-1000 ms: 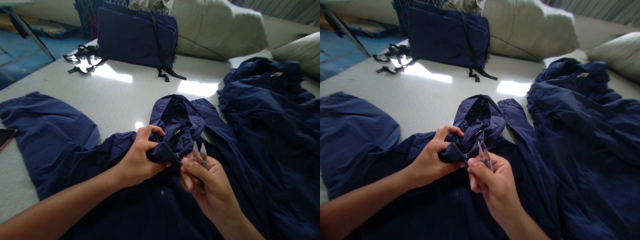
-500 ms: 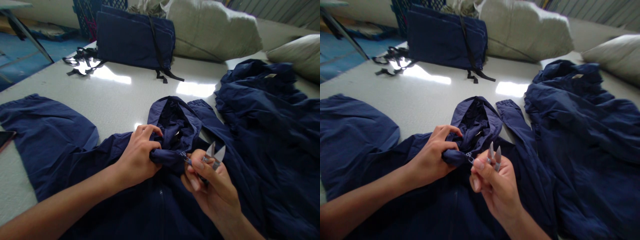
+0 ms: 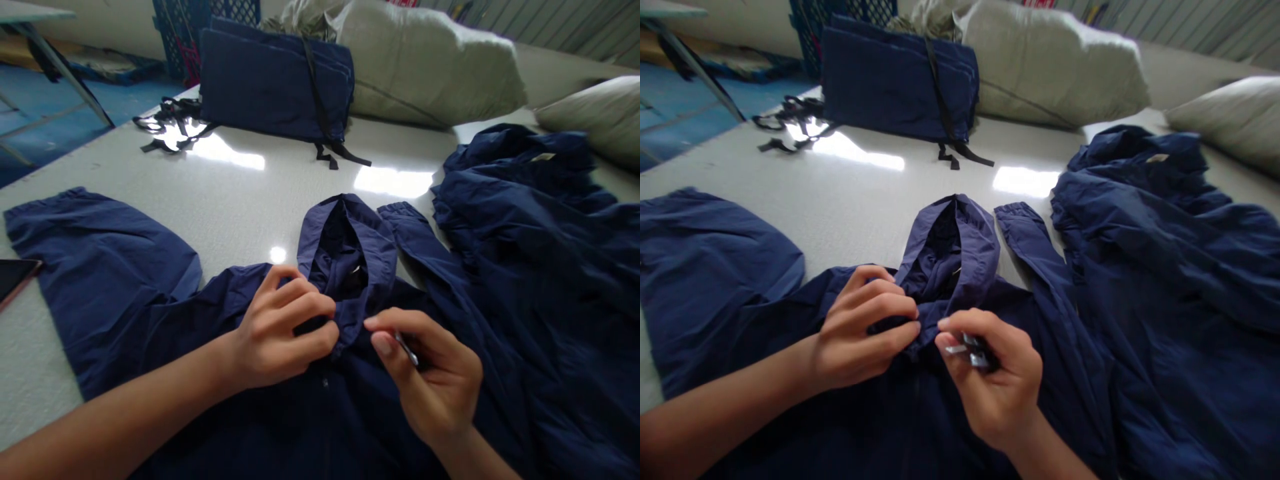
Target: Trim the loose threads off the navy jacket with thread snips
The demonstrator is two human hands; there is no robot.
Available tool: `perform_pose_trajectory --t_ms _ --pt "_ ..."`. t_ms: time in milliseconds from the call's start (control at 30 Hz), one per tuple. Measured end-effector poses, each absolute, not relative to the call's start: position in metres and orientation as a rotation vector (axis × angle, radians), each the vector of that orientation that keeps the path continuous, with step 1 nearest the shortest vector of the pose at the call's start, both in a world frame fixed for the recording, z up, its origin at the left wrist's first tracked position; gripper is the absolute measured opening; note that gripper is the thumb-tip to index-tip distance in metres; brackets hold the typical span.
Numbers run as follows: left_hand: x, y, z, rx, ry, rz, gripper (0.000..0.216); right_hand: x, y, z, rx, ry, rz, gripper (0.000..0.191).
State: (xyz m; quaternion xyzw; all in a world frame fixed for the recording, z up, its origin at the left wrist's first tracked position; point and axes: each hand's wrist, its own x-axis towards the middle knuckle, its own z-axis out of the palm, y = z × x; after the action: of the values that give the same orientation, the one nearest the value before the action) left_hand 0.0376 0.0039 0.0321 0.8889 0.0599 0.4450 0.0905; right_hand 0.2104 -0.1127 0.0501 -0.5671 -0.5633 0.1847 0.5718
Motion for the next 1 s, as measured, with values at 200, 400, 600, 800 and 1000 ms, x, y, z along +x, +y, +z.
perform_pose_trajectory --t_ms 200,400,600,800,1000 --pt "0.03 0.006 0.039 2.773 0.124 1.558 0.018 0.21 -0.111 0.046 -1.474 -1.347 0.518 0.004" --pt "0.023 0.009 0.037 2.743 0.139 1.388 0.016 0.205 -0.114 0.046 -1.443 -1.045 0.686 0.028" --pt "0.025 0.008 0.033 2.71 0.219 1.336 0.023 0.209 -0.114 0.044 -1.269 -0.82 0.868 0.033" --pt "0.027 0.005 0.035 2.688 0.183 1.357 0.019 0.21 -0.112 0.047 -1.208 -0.755 0.872 0.033" --pt "0.03 0.0 0.035 2.634 0.216 1.439 0.022 0.21 -0.11 0.053 -1.119 -0.756 0.889 0.033"
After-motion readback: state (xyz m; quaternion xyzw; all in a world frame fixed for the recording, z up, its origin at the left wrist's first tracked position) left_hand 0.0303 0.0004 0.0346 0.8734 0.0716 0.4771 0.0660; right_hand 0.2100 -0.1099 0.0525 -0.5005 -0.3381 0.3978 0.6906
